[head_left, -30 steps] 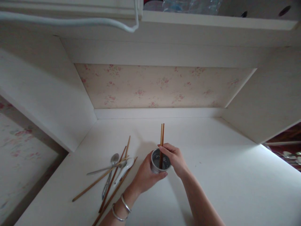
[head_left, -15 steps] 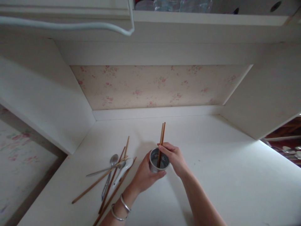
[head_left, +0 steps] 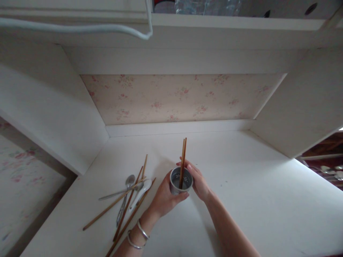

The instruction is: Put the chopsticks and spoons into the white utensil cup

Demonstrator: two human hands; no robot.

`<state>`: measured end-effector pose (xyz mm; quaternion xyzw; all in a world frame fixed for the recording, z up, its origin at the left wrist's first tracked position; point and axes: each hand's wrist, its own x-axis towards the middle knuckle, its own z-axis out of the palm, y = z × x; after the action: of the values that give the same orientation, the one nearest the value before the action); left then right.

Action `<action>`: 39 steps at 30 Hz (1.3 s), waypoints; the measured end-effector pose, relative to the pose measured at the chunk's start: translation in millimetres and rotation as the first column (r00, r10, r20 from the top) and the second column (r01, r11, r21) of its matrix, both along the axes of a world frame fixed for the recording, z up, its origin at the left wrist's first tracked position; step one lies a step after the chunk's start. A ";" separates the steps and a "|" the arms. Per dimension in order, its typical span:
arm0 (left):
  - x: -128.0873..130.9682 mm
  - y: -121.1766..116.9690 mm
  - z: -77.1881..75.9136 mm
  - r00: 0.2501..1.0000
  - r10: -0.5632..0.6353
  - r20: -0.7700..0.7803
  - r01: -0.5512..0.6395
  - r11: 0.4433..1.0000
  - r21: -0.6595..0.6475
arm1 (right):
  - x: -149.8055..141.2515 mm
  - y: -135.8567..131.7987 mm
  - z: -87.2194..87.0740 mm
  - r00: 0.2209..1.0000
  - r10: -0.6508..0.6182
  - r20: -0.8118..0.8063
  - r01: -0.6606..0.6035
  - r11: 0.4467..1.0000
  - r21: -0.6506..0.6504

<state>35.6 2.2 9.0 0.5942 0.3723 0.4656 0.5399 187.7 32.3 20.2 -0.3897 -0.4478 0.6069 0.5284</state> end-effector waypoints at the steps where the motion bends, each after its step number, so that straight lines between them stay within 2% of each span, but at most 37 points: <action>1: 0.4 0.0 0.1 1.000 0.009 0.005 -0.010 1.000 0.003 | 1.9 -0.4 -2.1 0.997 0.065 -0.036 -0.065 0.998 0.004; 3: 1.2 0.1 -0.5 0.999 0.048 0.007 -0.048 0.999 0.009 | 5.6 -0.9 -4.9 0.975 0.210 -0.067 -0.209 0.978 0.019; 6: 1.9 0.5 -3.7 0.994 0.103 -0.026 -0.102 0.994 0.037 | 8.2 -0.6 -5.2 0.935 0.355 0.012 -0.355 0.933 0.059; 11: -5.4 -3.8 -3.5 0.957 0.221 -0.190 -0.188 0.966 0.175 | 4.1 0.2 0.9 0.914 0.358 0.193 -0.385 0.915 0.123; 14: -20.6 -8.1 6.9 0.931 0.204 -0.302 -0.132 0.961 0.243 | 3.3 0.1 2.2 0.911 0.367 0.186 -0.394 0.909 0.136; 17: -44.8 -5.7 23.7 0.881 0.218 -0.420 -0.134 0.966 0.221 | 4.7 0.6 -0.1 0.912 0.373 0.174 -0.397 0.908 0.133; 19: -64.0 1.5 37.4 0.785 0.230 -0.576 -0.158 0.972 0.173 | 6.0 1.2 -2.3 0.913 0.372 0.168 -0.394 0.911 0.120; 21: -84.4 10.6 51.6 0.619 0.272 -0.737 -0.179 0.962 0.205 | 7.1 1.8 -3.8 0.913 0.377 0.159 -0.395 0.912 0.107; 23: -105.0 17.4 63.6 0.429 0.290 -0.855 -0.131 0.957 0.259 | 8.0 2.0 -4.2 0.910 0.386 0.152 -0.403 0.910 0.103; 26: -135.2 17.5 72.7 0.172 0.164 -0.971 -0.056 0.986 0.157 | 9.1 1.8 -3.3 0.910 0.387 0.151 -0.404 0.909 0.105; 29: -160.6 7.2 68.8 0.004 0.068 -0.998 -0.059 0.996 0.068 | 10.0 1.8 -2.6 0.910 0.389 0.147 -0.405 0.908 0.104; 31: -172.6 -1.6 60.6 -0.056 0.030 -0.998 -0.059 0.998 0.033 | 10.6 2.2 -2.7 0.907 0.396 0.142 -0.412 0.905 0.108; 34: -182.2 -13.1 44.7 -0.092 -0.014 -0.996 -0.060 0.998 -0.009 | 11.0 2.2 -3.4 0.911 0.386 0.147 -0.403 0.908 0.111; 37: -184.7 -21.1 30.8 -0.099 -0.009 -0.995 -0.077 0.997 -0.001 | 10.5 1.2 -3.8 0.913 0.379 0.153 -0.396 0.912 0.106; 39: -184.9 -24.2 25.3 -0.076 0.022 -0.997 -0.081 0.996 0.028 | 9.9 0.3 -3.9 0.912 0.383 0.146 -0.399 0.910 0.109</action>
<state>-149.3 -22.0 34.3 0.7197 0.6804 -0.1059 0.0886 197.5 32.6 16.4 -0.2913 -0.5887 0.6435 0.3931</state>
